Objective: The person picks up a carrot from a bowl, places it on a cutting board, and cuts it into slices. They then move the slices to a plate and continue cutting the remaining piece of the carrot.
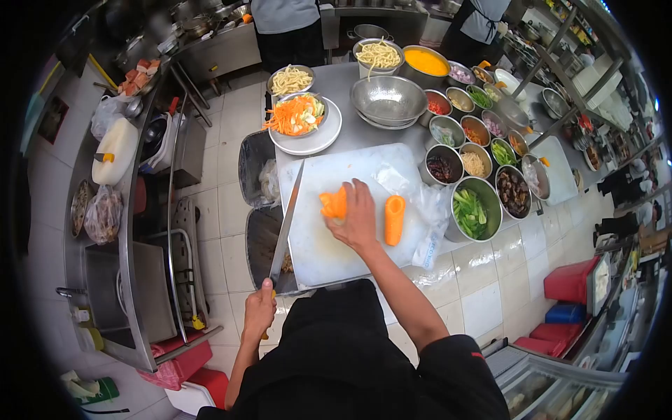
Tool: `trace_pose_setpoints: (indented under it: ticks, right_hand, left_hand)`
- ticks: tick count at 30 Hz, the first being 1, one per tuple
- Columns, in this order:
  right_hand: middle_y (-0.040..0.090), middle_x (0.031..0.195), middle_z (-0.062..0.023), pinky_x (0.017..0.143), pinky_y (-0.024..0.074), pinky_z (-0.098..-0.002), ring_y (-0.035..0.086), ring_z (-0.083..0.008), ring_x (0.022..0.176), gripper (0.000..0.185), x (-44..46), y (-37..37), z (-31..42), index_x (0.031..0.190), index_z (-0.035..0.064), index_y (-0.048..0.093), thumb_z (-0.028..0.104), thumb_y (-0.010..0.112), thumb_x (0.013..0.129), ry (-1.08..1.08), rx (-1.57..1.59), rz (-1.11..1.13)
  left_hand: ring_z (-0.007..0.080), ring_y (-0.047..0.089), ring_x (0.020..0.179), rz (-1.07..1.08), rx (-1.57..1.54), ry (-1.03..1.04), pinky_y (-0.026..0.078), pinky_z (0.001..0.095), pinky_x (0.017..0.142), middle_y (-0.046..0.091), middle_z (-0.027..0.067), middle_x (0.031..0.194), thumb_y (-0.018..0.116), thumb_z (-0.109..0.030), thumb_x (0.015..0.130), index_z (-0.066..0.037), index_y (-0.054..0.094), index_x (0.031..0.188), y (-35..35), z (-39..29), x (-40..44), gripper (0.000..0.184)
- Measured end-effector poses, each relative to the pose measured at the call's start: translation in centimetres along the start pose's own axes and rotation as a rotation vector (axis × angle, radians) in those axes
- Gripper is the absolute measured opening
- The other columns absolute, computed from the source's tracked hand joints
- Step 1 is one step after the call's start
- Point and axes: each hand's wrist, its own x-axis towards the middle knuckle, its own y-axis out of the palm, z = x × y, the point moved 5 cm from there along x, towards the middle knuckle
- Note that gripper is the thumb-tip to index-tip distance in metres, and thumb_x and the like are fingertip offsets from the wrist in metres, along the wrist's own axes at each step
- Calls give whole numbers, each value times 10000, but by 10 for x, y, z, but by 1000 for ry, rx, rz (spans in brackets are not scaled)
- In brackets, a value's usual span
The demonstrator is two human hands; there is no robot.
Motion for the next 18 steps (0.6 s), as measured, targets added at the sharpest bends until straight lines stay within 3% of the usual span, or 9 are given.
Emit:
trace_pose_setpoints:
  ticks: [2, 5, 8, 12, 14, 18]
  right_hand:
    - [404, 1355, -229, 1040, 307, -515, 353, -403, 1283, 929, 10, 24, -3, 1347, -13, 383, 444, 798, 653, 50, -93, 65]
    - [423, 1332, -217, 1041, 287, -496, 367, -371, 1262, 917, 13, 42, -14, 1329, -10, 411, 526, 774, 679, 53, -130, 189]
    - [440, 1299, -208, 1030, 279, -481, 387, -352, 1219, 834, 8, 55, -21, 1313, -5, 427, 474, 759, 716, 37, -87, 212]
    - [445, 1277, -205, 1016, 283, -488, 401, -360, 1179, 775, -5, 66, -14, 1300, -4, 431, 438, 739, 744, 27, -52, 191]
    - [451, 1262, -205, 1012, 282, -495, 401, -371, 1170, 722, -11, 69, -11, 1288, -4, 435, 413, 715, 769, 56, -50, 79]
    - [454, 1254, -208, 1010, 280, -502, 400, -380, 1169, 710, -17, 64, 3, 1311, -14, 414, 402, 687, 805, 94, -62, 63]
  left_hand:
    - [320, 616, 650, -20, -2, -13, 466, 439, 655, 608, 213, 647, 373, -561, 988, 76, 609, 723, -2, 4, -10, 729]
    - [308, 614, 641, -69, -14, -52, 469, 430, 647, 608, 208, 638, 377, -564, 986, 77, 605, 695, 1, 13, -23, 740]
    - [220, 573, 546, -93, -103, -164, 449, 384, 562, 558, 137, 542, 398, -587, 974, 55, 598, 644, 11, 31, -38, 749]
    - [176, 519, 486, -134, -197, -276, 416, 350, 504, 512, 85, 502, 410, -605, 962, 42, 581, 612, 23, 38, -54, 755]
    - [185, 529, 495, -151, -194, -291, 423, 356, 515, 519, 94, 506, 407, -599, 965, 46, 584, 615, 25, 35, -59, 755]
    - [211, 555, 522, -194, -135, -280, 443, 372, 551, 542, 122, 524, 400, -586, 971, 59, 596, 630, 31, 37, -59, 755]
